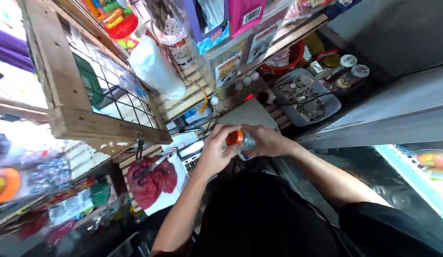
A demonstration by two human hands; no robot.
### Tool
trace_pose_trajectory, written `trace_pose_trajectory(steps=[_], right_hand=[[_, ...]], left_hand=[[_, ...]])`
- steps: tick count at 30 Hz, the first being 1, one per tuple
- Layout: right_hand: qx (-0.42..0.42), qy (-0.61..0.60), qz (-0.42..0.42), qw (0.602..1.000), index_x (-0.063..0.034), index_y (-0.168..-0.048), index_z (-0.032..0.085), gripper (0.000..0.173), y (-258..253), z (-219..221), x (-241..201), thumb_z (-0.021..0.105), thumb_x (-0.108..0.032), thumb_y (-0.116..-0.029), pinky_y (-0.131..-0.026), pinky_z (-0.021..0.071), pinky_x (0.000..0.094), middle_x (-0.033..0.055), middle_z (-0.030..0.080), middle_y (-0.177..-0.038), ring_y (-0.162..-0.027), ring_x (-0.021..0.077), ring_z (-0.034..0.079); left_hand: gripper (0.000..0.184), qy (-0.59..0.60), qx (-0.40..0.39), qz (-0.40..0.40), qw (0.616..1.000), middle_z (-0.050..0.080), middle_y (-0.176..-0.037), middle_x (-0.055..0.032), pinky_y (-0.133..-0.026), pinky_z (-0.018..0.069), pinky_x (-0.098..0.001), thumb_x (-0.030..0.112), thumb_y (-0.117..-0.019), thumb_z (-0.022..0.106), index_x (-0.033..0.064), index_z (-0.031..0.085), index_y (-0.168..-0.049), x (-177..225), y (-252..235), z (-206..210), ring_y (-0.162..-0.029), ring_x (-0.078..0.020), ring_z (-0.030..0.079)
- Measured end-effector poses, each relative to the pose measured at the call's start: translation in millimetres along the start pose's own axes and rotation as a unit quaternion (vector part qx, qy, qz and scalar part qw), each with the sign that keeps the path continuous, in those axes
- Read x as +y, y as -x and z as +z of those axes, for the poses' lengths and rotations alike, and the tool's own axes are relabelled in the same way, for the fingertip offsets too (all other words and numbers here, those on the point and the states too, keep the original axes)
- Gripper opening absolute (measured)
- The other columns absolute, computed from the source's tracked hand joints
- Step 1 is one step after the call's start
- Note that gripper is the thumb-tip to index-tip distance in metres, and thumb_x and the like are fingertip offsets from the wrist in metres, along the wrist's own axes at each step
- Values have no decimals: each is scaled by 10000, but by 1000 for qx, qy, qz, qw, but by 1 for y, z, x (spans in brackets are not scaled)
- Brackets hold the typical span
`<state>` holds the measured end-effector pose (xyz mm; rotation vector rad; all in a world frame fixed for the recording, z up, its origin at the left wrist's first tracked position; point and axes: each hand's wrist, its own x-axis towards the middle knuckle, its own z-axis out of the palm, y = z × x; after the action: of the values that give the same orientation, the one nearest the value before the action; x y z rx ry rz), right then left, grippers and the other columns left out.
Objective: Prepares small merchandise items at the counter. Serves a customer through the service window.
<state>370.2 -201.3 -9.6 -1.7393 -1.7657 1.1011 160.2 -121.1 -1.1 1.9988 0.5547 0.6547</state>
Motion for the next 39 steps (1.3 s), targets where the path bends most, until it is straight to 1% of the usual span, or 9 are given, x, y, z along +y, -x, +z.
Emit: trace_pose_trajectory(steps=[7, 10, 14, 18, 21, 28, 32, 35, 39], right_hand=[[102, 306, -144, 936, -132, -1170, 701, 392, -14, 66, 16, 753, 22, -813, -738, 567, 535, 155, 685, -979, -932, 377, 680], [41, 288, -142, 946, -156, -1193, 709, 388, -18, 73, 18, 728, 10, -842, -755, 556, 551, 149, 690, -1010, -966, 379, 671], [-122, 72, -52, 989, -104, -1244, 667, 565, -29, 45, 15, 895, -116, -727, -877, 525, 650, 144, 680, -1161, -1086, 359, 653], [-171, 69, -50, 982, -133, -1252, 682, 573, -26, 43, 7, 884, -71, -719, -902, 513, 659, 120, 690, -1212, -1113, 338, 656], [-65, 185, -98, 976, -131, -1218, 697, 499, -22, 59, 2, 855, -112, -745, -728, 549, 634, 131, 690, -1122, -1037, 374, 670], [167, 322, -326, 873, -146, -1167, 709, 293, -18, 96, 21, 609, 20, -947, -881, 567, 522, 158, 717, -1054, -999, 359, 700], [174, 210, -236, 933, -111, -1185, 724, 385, -17, 84, 30, 773, -81, -805, -832, 564, 554, 164, 709, -1108, -1033, 381, 680], [123, 29, -156, 980, -52, -1262, 660, 624, -14, 75, 32, 894, -337, -759, -945, 550, 517, 154, 671, -1206, -1127, 303, 647], [135, -111, -184, 967, -34, -1351, 579, 734, -12, 69, 28, 889, -330, -755, -1064, 490, 416, 133, 609, -1314, -1232, 217, 577]], left_hand=[[270, 197, 149, -419, 874, 634, -720, -85, -555, 582, -320, 263, -1056, 580, 5, 586, -977, -44, 40, 45, -559, -157, 634], [264, 115, 135, -348, 921, 674, -896, -88, -660, 603, -330, 251, -1066, 552, 0, 629, -1097, -45, 65, 50, -690, -146, 673], [418, -86, 19, -36, 995, 536, -1442, -201, -1070, 520, -428, 277, -970, 719, 70, 644, -1325, -35, 89, 35, -1305, -293, 568], [346, -170, 51, 60, 982, 648, -1243, -217, -926, 598, -392, 224, -949, 734, 98, 703, -1270, -39, 100, 34, -1097, -289, 686], [437, 21, 152, -135, 979, 721, -1028, -124, -757, 618, -314, 238, -902, 794, -22, 677, -1234, -34, 101, 42, -833, -152, 710], [503, 555, 167, -575, 577, 589, -616, -31, -393, 443, -175, 522, -1078, 346, 97, 556, -910, -15, 97, 43, -428, -76, 546], [522, 415, 129, -493, 754, 644, -670, -59, -493, 518, -229, 447, -1132, 178, 56, 493, -1276, -12, 108, 37, -523, -122, 626], [384, 145, 169, -385, 896, 668, -891, -100, -698, 617, -324, 209, -1071, 536, -19, 437, -1365, -28, 108, 22, -724, -164, 699], [543, -204, 123, -343, 909, 586, -1252, -329, -963, 518, -623, 255, -881, 821, 38, 610, -1331, -105, 120, -5, -1150, -489, 603]])
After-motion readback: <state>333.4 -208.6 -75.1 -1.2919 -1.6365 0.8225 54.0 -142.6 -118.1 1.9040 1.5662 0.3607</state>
